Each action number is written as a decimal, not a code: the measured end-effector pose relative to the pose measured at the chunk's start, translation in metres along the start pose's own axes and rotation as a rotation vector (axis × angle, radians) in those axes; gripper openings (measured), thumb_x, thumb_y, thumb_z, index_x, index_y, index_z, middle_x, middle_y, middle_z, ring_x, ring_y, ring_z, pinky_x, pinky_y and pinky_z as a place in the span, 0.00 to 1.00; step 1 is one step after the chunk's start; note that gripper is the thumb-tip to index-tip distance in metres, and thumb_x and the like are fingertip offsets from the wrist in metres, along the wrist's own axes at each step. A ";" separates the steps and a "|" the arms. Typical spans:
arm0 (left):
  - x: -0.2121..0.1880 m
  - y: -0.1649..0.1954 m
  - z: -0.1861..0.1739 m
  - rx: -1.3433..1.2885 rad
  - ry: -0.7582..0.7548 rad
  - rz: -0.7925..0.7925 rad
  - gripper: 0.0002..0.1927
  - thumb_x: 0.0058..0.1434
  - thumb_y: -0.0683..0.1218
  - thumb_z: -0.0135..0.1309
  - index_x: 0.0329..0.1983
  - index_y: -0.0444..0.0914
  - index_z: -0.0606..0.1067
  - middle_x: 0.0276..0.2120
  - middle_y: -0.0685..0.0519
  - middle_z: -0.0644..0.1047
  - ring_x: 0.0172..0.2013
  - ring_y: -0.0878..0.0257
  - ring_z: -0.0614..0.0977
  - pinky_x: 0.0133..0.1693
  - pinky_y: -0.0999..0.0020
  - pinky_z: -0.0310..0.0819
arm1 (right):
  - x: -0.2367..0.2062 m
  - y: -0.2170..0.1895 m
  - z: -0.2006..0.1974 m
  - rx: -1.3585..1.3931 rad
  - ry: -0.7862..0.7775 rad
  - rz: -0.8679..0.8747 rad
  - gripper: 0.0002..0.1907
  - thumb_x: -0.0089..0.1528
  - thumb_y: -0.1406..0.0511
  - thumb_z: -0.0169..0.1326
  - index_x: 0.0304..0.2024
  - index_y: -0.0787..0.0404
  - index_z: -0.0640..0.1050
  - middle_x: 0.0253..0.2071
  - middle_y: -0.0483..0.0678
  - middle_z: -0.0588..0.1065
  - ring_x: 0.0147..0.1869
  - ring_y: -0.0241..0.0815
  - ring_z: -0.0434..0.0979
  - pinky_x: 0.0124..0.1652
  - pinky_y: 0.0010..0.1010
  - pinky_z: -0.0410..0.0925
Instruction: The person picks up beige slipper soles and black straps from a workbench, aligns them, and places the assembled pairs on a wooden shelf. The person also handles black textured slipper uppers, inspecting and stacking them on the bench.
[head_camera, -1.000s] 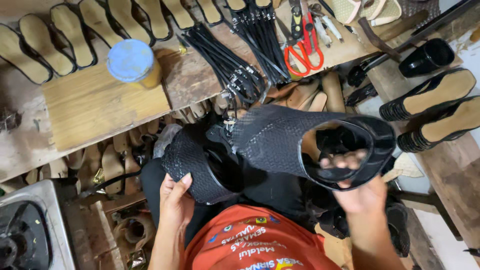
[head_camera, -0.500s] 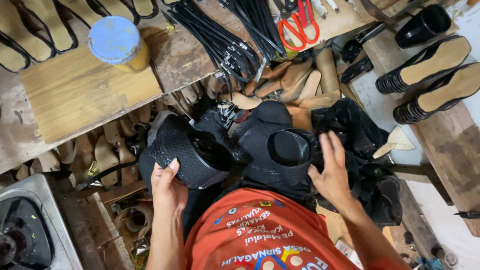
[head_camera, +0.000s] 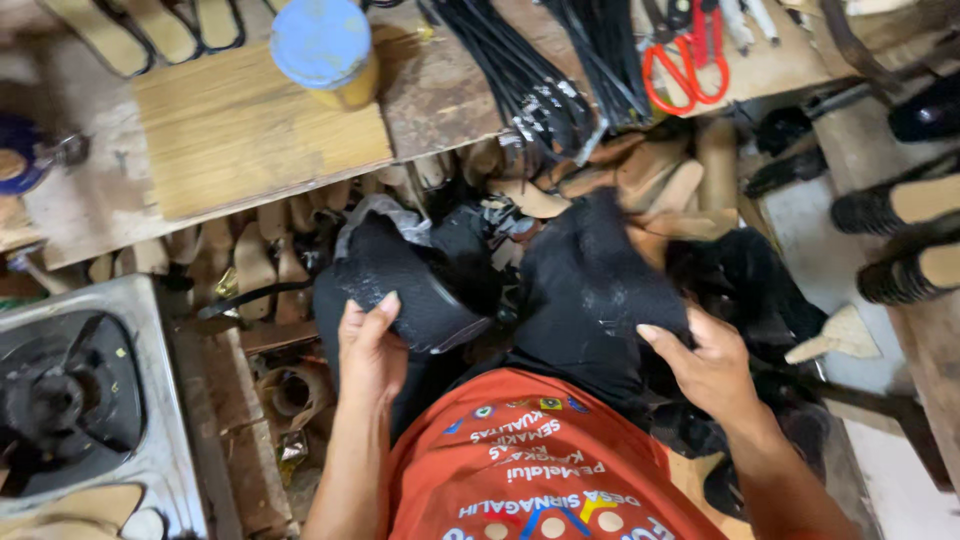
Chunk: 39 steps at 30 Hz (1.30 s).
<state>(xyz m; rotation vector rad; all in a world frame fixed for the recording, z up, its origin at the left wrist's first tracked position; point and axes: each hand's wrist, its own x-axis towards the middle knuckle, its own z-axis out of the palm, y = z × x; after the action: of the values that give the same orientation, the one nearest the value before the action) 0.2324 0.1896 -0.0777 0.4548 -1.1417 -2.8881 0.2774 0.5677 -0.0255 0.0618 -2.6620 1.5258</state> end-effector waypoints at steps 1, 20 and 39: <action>0.000 -0.003 0.002 0.004 -0.009 -0.011 0.17 0.63 0.38 0.55 0.55 0.39 0.74 0.50 0.51 0.80 0.51 0.58 0.81 0.56 0.56 0.75 | -0.004 -0.007 0.007 0.021 0.049 0.088 0.14 0.62 0.69 0.60 0.50 0.67 0.80 0.49 0.52 0.81 0.52 0.40 0.79 0.54 0.32 0.71; 0.002 -0.028 0.003 0.121 -0.359 -0.133 0.26 0.62 0.40 0.59 0.64 0.34 0.69 0.54 0.49 0.78 0.54 0.59 0.79 0.59 0.59 0.71 | 0.029 -0.088 0.091 -0.317 -0.313 -0.558 0.13 0.54 0.64 0.67 0.39 0.62 0.82 0.37 0.53 0.73 0.40 0.55 0.74 0.41 0.44 0.68; 0.018 0.027 -0.052 -0.301 -0.576 0.081 0.49 0.36 0.37 0.57 0.70 0.32 0.66 0.64 0.41 0.72 0.65 0.43 0.72 0.68 0.49 0.64 | 0.017 -0.097 0.127 0.048 -0.448 -0.896 0.28 0.58 0.50 0.65 0.54 0.57 0.78 0.64 0.59 0.70 0.71 0.65 0.65 0.66 0.65 0.56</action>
<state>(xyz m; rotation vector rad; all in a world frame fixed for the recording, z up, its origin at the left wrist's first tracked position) 0.2263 0.1328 -0.1004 -0.4454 -0.6932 -3.1222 0.2616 0.4094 -0.0050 1.5074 -2.2661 1.3194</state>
